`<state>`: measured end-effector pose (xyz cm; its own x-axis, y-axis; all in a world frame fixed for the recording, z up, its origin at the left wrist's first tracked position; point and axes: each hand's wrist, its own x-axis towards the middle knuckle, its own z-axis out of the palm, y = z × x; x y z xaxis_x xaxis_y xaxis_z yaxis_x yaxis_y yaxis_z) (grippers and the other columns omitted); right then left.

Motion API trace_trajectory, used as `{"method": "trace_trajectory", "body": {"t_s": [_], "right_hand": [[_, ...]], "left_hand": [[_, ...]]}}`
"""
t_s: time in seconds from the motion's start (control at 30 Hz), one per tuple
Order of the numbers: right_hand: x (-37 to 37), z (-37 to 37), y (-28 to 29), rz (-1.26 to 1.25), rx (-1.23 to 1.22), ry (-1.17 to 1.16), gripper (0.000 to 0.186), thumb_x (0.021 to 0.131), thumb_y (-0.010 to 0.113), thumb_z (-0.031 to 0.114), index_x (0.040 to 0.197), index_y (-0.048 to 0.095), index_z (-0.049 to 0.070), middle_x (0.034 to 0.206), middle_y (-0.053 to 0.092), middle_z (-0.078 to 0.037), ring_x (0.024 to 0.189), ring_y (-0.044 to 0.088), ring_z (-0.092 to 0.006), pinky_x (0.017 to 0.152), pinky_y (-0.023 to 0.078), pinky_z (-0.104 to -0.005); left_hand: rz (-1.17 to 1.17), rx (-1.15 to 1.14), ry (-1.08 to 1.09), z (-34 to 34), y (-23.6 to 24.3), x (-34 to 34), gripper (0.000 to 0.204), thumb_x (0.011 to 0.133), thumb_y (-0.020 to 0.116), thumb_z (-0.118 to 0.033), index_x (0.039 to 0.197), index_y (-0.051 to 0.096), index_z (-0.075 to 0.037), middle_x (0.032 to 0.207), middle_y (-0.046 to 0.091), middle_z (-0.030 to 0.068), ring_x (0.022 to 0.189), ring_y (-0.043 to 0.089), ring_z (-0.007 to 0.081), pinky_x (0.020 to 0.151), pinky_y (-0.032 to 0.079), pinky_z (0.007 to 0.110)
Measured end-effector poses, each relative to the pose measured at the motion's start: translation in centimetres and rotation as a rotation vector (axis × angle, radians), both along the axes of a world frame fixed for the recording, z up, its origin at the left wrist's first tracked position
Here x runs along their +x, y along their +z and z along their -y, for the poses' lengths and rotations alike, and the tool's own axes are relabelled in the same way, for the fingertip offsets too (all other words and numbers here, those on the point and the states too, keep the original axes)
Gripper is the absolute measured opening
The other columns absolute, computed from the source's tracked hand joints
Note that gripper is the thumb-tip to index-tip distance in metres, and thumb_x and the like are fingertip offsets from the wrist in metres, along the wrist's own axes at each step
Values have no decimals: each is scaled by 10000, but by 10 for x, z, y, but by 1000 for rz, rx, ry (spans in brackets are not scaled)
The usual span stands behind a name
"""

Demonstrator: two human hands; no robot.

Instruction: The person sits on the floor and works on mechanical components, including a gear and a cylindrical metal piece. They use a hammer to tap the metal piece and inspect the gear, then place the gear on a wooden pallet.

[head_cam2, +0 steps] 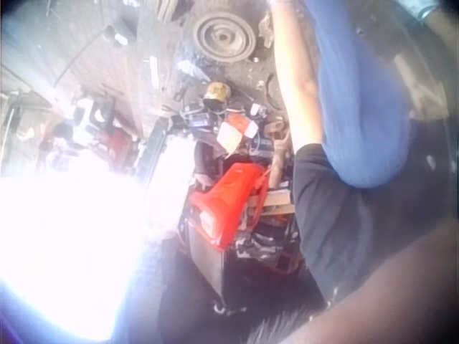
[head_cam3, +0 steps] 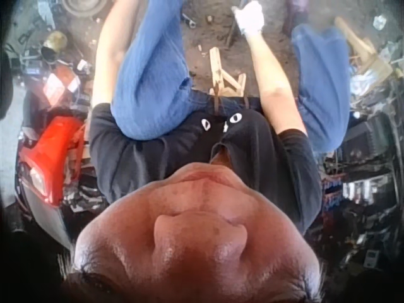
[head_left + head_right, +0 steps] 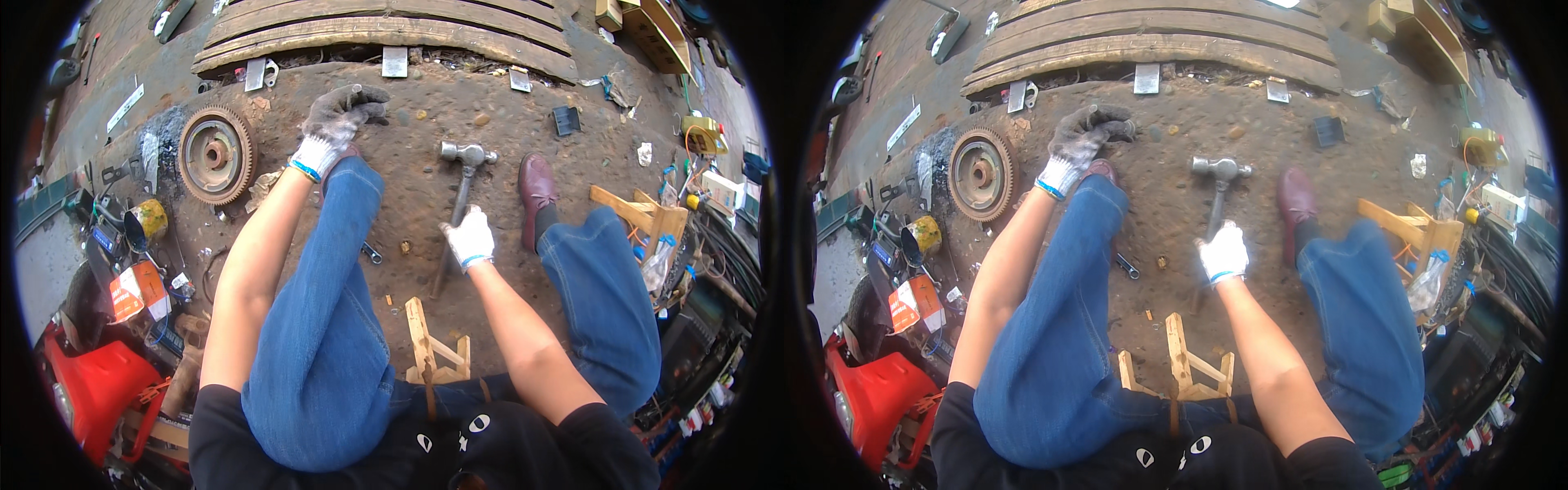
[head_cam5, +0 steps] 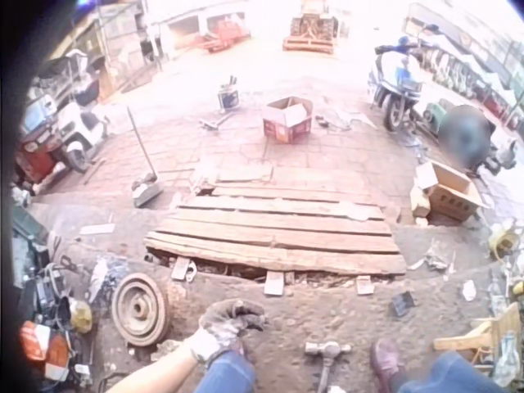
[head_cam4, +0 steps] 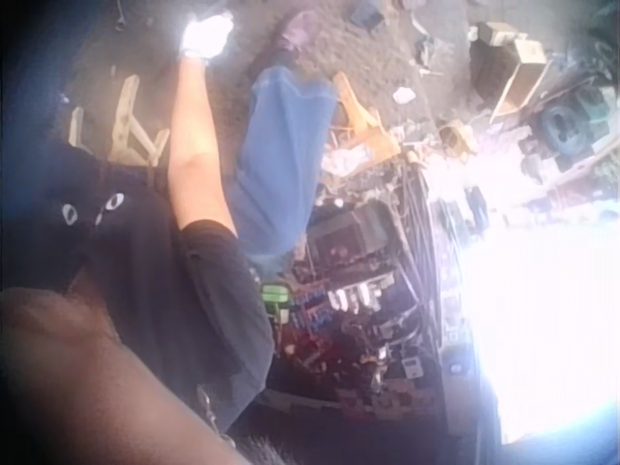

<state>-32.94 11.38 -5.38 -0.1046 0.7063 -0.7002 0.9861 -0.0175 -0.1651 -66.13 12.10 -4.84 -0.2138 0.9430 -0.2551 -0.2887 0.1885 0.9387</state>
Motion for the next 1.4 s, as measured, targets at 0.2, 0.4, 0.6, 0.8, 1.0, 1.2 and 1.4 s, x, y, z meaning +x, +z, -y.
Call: {"method": "trace_trajectory", "body": {"t_s": [0.2,0.4,0.6,0.8,1.0,1.2,1.4], "right_hand": [[-11,5,-9,112,34,20,704,787,829,376,1270,485,-3,1205,601,-269,1073,651,-445,903,543,-498],[14,-12,-27,-105,37,-82,395,830,745,179,1129,563,-3,965,672,-199,862,695,-352,802,571,-454],[20,-35,12,-715,-535,-729,163,836,679,114,963,666,14,850,703,-71,762,655,-168,728,531,-319],[-22,-52,108,-484,-48,33,278,823,761,82,1065,654,-2,865,701,-72,743,674,-145,698,560,-296],[-74,-57,168,-482,11,30,388,862,801,342,1057,678,30,799,723,-94,711,688,-224,721,539,-359],[-104,-57,156,-294,98,211,397,891,757,387,1038,667,29,785,711,-149,705,699,-280,688,532,-399],[-107,-58,147,-325,99,155,321,889,773,332,1005,674,49,725,678,-72,599,636,-171,596,503,-342]], "left_hand": [[37,7,54,7,-9,5,352,933,591,45,1282,612,82,1176,703,197,1094,706,301,948,603,413],[89,37,61,9,-28,9,341,939,658,8,1270,627,82,1188,703,190,1087,705,290,936,612,411],[57,57,124,11,-43,13,300,923,662,47,1223,664,62,1181,710,168,1087,702,256,947,613,394],[63,206,177,8,-49,23,340,890,627,151,1195,695,17,1225,706,126,1103,696,225,958,609,353],[-326,224,190,3,-45,27,386,868,613,128,1206,705,-35,1163,731,124,999,720,182,882,608,314],[-599,244,220,4,-42,25,353,891,632,43,1206,709,-98,1089,743,88,943,721,206,847,597,326],[-588,156,174,3,-33,28,338,872,679,17,1193,701,-86,1092,732,119,967,709,253,841,590,370]]}}
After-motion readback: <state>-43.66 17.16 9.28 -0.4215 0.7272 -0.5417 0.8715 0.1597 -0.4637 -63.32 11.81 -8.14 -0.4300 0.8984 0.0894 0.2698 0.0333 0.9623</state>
